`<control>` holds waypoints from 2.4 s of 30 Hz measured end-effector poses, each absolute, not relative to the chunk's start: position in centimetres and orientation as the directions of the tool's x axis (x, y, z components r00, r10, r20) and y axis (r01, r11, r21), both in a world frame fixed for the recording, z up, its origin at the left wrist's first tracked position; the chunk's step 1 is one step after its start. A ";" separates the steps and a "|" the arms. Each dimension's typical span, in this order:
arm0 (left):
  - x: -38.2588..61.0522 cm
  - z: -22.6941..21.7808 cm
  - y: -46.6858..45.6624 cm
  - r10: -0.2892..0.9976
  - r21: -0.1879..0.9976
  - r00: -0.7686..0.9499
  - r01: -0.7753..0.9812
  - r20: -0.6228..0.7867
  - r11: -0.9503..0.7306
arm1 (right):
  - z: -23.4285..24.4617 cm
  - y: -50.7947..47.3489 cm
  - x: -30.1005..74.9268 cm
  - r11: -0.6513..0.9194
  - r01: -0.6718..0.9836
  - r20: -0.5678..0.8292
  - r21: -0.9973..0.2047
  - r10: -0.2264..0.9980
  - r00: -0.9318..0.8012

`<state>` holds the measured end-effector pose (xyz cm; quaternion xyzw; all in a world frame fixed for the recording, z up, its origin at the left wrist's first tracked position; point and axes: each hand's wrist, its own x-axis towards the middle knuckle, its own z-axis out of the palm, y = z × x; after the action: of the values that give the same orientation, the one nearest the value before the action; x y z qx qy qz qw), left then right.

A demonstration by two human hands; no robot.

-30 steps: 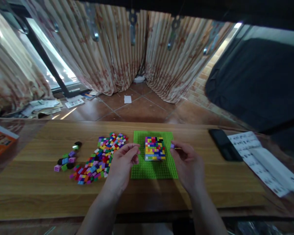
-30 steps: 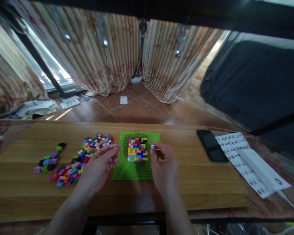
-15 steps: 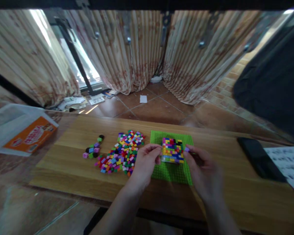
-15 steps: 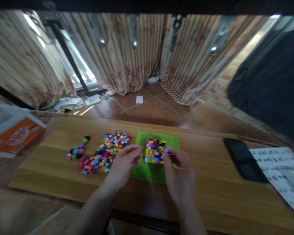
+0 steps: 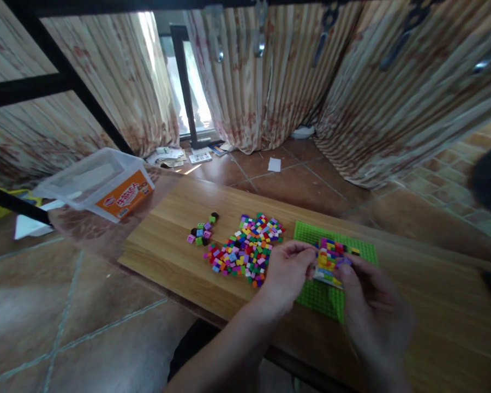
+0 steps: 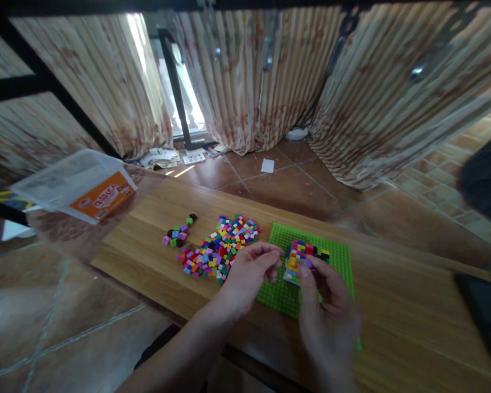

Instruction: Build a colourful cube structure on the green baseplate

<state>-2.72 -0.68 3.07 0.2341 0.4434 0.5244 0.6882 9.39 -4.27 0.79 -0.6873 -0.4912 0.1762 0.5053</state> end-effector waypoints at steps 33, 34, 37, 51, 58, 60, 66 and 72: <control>-3.8 2.0 0.5 0.945 0.940 0.041 -0.103 -0.324 0.326 | 1.3 -4.4 11.6 0.036 0.620 0.323 -0.784 0.875 0.359; -3.8 1.7 0.5 0.951 0.951 0.051 -0.046 -0.304 0.306 | 1.2 -4.5 11.3 0.067 0.656 0.347 -0.752 0.886 0.307; -3.6 0.8 0.5 0.967 0.968 0.100 0.122 -0.233 0.220 | 0.9 -4.6 10.4 0.143 0.725 0.382 -0.674 0.907 0.177; -3.0 0.6 0.2 0.972 0.958 0.184 0.270 -0.147 0.094 | 0.2 -3.8 9.6 0.205 0.772 0.483 -0.602 0.863 0.148; -3.0 0.7 0.1 0.974 0.955 0.178 0.283 -0.137 0.083 | 0.2 -4.2 10.2 0.166 0.748 0.456 -0.642 0.868 0.198; -3.0 0.8 0.1 0.977 0.956 0.174 0.283 -0.125 0.072 | 0.2 -4.2 10.2 0.171 0.753 0.461 -0.635 0.867 0.192; -2.7 0.6 0.2 0.983 0.961 0.155 0.272 -0.101 0.056 | 0.0 -4.1 10.2 0.161 0.767 0.445 -0.622 0.878 0.177; -2.6 0.5 0.2 0.984 0.962 0.144 0.266 -0.102 0.061 | 0.0 -4.2 10.1 0.149 0.775 0.442 -0.614 0.879 0.181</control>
<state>-2.58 0.19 0.49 0.5778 0.5410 0.3681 0.4878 10.14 -4.20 0.05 -0.6493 -0.6368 0.0627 0.4110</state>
